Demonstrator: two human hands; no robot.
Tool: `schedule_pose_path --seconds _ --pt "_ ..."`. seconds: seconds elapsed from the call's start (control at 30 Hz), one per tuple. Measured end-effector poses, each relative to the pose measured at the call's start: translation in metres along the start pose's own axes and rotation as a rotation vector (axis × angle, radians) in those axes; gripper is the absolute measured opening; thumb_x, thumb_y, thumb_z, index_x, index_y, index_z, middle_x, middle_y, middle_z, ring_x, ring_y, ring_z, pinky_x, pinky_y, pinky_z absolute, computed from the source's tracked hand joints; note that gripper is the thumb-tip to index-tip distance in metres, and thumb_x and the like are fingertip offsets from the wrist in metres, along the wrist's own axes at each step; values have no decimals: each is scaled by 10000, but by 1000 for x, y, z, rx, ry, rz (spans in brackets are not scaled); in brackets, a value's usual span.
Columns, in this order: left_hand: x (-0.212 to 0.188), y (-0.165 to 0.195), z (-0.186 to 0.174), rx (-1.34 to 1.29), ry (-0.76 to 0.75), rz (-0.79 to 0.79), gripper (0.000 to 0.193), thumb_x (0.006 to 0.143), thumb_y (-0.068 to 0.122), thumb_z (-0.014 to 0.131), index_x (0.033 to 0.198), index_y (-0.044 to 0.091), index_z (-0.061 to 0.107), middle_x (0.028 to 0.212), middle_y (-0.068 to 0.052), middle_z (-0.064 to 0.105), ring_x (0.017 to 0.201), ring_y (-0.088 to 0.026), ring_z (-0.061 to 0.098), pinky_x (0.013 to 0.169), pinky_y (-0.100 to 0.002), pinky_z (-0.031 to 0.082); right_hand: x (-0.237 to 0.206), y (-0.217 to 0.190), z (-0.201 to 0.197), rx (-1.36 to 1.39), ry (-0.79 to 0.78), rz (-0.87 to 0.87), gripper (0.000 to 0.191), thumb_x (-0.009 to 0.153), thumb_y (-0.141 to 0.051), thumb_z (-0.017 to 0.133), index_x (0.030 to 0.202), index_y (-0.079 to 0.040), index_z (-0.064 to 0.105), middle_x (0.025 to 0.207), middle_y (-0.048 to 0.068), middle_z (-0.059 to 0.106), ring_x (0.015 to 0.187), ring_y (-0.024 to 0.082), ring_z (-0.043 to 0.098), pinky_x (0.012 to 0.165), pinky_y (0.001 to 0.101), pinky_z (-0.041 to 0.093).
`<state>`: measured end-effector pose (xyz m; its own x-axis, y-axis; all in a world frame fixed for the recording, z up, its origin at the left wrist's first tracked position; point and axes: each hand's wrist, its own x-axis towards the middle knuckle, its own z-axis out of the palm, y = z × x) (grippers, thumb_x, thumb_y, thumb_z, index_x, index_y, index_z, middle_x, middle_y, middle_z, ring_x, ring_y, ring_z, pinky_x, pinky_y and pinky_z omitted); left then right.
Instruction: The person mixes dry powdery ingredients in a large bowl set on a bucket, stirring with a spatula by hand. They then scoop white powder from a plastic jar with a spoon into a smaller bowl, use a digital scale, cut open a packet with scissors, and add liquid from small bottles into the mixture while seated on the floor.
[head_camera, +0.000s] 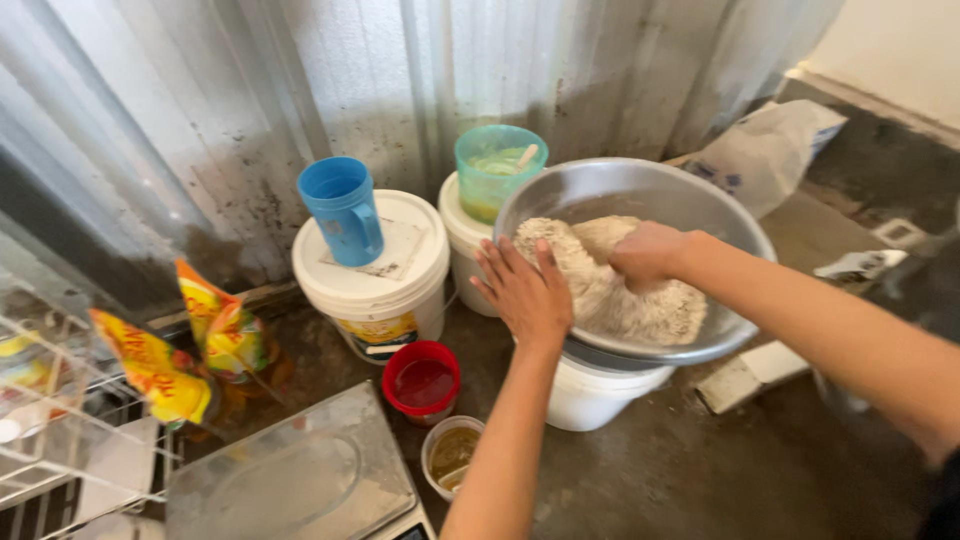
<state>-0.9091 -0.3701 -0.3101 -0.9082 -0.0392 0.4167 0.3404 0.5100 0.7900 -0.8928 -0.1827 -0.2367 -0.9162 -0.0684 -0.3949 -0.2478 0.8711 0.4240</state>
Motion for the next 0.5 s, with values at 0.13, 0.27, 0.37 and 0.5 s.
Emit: schedule_pose_path --seconds 0.13,0.27,0.37,0.5 --pt "3 0 3 31 -5 5 721 1056 493 367 1504 -70 389 1616 -292 304 1533 -433 205 1230 -613 76 -56 2 -12 25 -58 -36 241 805 -329 658 839 -119 772 869 125 745 860 350 712 749 491 558" --pt "5 3 -6 93 -6 45 756 1048 511 367 1506 -90 380 1616 -305 284 1535 -422 185 1228 -609 59 -93 18 -46 154 99 226 285 832 -402 646 876 -147 765 863 127 757 852 355 728 738 502 565" --pt "-2 7 -21 212 -58 97 793 1029 552 368 1506 -82 370 1616 -307 267 1541 -415 165 1222 -607 44 -111 7 -46 245 347 368 301 850 -400 627 969 -155 756 873 152 757 842 386 720 710 529 557" --pt "-13 13 -51 487 -142 259 860 1050 607 352 1546 -95 332 1625 -327 256 1557 -424 148 1249 -593 26 -121 -33 -23 168 211 439 279 830 -328 620 916 -145 812 943 135 787 892 348 744 778 491 580"
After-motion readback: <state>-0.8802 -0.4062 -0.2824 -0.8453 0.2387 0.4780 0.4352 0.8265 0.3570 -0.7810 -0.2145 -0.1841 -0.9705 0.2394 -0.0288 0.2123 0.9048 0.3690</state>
